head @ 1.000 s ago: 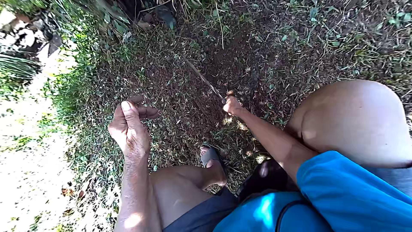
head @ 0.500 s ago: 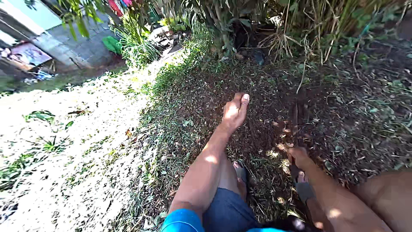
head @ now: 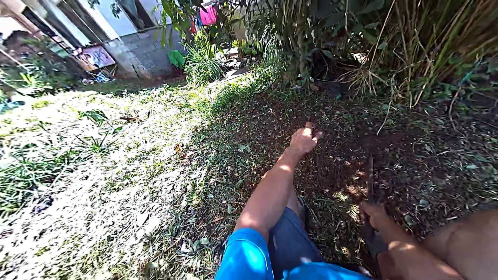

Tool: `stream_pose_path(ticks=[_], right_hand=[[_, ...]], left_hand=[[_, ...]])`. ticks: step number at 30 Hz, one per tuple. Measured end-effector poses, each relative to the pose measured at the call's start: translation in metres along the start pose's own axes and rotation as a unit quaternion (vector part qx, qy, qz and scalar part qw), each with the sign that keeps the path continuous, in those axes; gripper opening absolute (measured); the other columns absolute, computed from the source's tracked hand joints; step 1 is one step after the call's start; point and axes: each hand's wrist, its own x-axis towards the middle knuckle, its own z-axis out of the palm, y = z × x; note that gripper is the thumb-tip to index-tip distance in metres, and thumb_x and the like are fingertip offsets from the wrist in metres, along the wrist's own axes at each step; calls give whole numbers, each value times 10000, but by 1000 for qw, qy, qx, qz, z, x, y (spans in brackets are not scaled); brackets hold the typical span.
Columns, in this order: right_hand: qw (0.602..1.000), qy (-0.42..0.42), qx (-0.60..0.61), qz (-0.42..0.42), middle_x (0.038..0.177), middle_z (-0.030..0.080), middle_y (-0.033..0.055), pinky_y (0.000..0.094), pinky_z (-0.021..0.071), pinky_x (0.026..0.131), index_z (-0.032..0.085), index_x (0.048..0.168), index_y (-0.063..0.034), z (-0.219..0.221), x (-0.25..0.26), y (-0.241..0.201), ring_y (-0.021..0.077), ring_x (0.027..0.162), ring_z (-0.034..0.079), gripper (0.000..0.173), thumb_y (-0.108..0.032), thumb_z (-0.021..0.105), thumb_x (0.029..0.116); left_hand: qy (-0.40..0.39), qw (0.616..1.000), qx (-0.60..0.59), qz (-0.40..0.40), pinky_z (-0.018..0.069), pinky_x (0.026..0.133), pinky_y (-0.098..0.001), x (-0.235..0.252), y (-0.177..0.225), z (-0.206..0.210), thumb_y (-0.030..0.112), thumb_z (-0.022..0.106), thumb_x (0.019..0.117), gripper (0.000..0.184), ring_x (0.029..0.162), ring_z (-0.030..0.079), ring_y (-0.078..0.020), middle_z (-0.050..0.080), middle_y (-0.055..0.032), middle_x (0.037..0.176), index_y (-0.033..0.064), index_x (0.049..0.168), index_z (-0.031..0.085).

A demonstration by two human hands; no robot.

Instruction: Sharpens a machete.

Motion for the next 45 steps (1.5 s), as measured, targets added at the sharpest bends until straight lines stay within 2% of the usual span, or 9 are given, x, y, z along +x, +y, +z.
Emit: stream_pose_path(ticks=[2,4,7,9,15,28,32,35,45], right_hand=[[999,1,-48,-6,825,511,95,336,480,549,528,1179,44,-2,9,14,166,586,497,240,-13,605,958],[996,12,-82,-27,788,524,97,340,478,534,552,1138,49,-2,20,28,167,562,498,207,-36,625,964],[992,15,-118,-35,876,550,146,387,499,600,525,1242,73,-2,29,37,207,638,534,314,-75,628,985],[991,21,-131,-34,894,560,155,398,503,617,527,1248,75,-1,33,41,215,650,544,328,-84,632,982],[990,21,-135,-15,825,543,115,361,498,560,529,1202,45,1,29,37,189,589,532,264,-85,605,985],[985,12,-169,-29,955,605,190,432,526,683,544,1280,56,-3,32,39,254,730,598,342,-163,606,1025],[984,10,-177,-32,922,591,173,417,520,650,533,1286,53,-2,30,40,240,683,580,344,-142,610,1013],[981,16,-190,-31,936,612,182,424,530,670,550,1284,61,-2,29,39,244,700,597,357,-155,621,1009],[980,21,-197,-35,946,625,196,455,531,697,571,1256,59,-2,35,42,270,732,610,341,-168,628,1009]], left_hand=[[-8,1000,7,-1,496,1005,-611,3,-1,2,359,629,1028,571,1173,640,-442,669,-277,1209,25,1464,471],[-1,1000,2,7,505,998,-602,5,-4,2,330,670,1006,531,1156,651,-429,678,-274,1184,-16,1382,526],[8,1000,1,18,502,981,-603,5,-6,2,254,656,1012,379,1136,646,-434,672,-286,1145,-57,1225,615],[8,1000,5,24,503,968,-606,3,-5,2,219,629,1026,318,1120,647,-439,671,-290,1124,-65,1167,636],[-9,999,24,28,494,994,-585,1,3,0,177,594,1041,292,1163,634,-424,661,-288,1168,-73,1189,625],[5,1000,16,17,497,990,-590,1,4,0,154,600,1032,280,1156,637,-440,662,-299,1163,-81,1183,625],[1,1000,18,17,479,1019,-576,1,4,-2,163,575,1044,286,1181,624,-428,654,-298,1181,-90,1168,629],[-2,1000,25,19,458,1065,-567,1,4,-4,163,563,1047,330,1237,601,-432,638,-312,1243,-109,1225,620],[5,999,27,21,475,1033,-568,2,2,-4,164,554,1050,301,1200,618,-426,647,-303,1207,-100,1171,631]])
